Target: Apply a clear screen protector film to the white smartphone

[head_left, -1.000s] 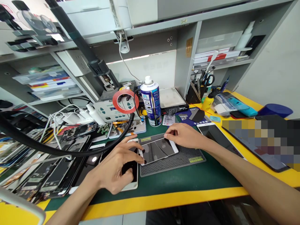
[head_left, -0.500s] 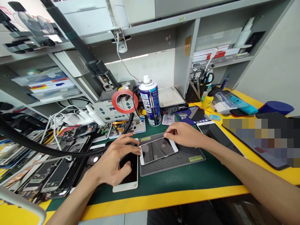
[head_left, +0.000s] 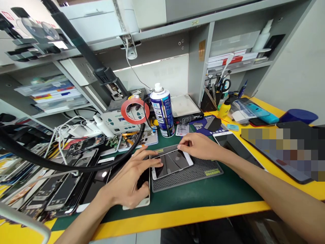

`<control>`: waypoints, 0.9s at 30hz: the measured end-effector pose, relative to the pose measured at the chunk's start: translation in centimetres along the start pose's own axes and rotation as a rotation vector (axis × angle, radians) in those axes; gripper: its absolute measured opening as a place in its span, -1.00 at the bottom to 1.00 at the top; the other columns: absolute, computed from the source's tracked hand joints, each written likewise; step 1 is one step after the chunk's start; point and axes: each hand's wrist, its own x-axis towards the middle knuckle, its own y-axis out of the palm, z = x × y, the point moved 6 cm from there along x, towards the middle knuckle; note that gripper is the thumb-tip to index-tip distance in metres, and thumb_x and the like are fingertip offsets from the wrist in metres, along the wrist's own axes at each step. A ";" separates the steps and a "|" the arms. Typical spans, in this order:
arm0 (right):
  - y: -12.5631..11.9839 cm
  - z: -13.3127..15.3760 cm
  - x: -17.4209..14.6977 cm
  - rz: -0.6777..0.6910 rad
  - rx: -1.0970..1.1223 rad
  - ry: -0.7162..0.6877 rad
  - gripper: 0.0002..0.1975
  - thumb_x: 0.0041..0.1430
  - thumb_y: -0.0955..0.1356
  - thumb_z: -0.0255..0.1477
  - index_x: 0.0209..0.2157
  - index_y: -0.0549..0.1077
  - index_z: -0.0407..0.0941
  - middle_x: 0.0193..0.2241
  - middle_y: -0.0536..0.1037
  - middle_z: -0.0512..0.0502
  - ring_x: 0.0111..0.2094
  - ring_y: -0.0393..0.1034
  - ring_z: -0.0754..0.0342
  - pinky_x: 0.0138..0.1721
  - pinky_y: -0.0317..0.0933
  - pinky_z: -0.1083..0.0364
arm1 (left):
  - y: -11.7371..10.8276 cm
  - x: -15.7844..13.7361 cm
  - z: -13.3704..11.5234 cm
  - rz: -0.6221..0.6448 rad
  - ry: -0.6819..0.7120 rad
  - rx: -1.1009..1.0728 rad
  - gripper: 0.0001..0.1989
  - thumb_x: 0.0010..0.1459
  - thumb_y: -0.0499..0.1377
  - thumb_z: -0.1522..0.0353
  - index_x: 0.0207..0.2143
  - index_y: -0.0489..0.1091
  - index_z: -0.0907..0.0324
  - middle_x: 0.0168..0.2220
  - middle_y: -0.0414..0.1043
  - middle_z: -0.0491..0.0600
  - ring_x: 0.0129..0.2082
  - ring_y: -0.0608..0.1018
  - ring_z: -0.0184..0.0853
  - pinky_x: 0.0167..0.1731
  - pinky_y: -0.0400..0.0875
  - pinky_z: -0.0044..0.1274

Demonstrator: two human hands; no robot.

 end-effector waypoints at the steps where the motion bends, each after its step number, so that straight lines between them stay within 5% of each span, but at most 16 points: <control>1: 0.0 0.0 0.0 0.000 0.002 0.001 -0.61 0.24 0.29 -0.09 -0.36 0.60 -0.07 -0.47 0.55 -0.10 -0.49 0.35 0.02 -0.46 0.04 0.09 | -0.1 0.0 0.1 -0.009 -0.001 0.010 -0.31 -0.18 0.07 0.50 0.10 0.39 0.16 0.21 0.35 0.11 0.33 0.21 0.05 0.28 0.07 0.06; 16: 0.0 -0.1 0.0 -0.012 0.005 0.002 -0.64 0.23 0.30 -0.12 -0.37 0.60 -0.07 -0.44 0.56 -0.11 -0.46 0.37 0.00 -0.45 0.05 0.08 | -1.0 0.2 1.0 -0.105 -0.058 -0.002 -0.50 -0.13 0.04 0.50 -0.09 0.49 0.16 -0.01 0.51 0.06 0.17 0.40 -0.09 0.35 -0.02 -0.04; 22: 0.0 -0.3 0.0 -0.029 0.006 0.003 -0.64 0.22 0.31 -0.11 -0.38 0.60 -0.06 -0.47 0.55 -0.09 -0.46 0.36 0.01 -0.44 0.05 0.08 | -0.5 0.1 0.7 -0.103 -0.015 -0.066 -0.37 -0.12 0.03 0.47 0.08 0.41 0.14 0.13 0.39 0.08 0.27 0.29 -0.06 0.30 0.11 -0.05; 27: 0.0 -0.2 0.0 -0.013 0.017 -0.002 -0.64 0.22 0.31 -0.11 -0.37 0.60 -0.07 -0.49 0.54 -0.09 -0.49 0.34 0.02 -0.45 0.05 0.08 | -0.2 0.2 1.3 -0.098 -0.059 -0.018 -0.42 -0.11 0.05 0.49 0.03 0.44 0.13 0.10 0.41 0.07 0.26 0.30 -0.05 0.31 0.08 -0.03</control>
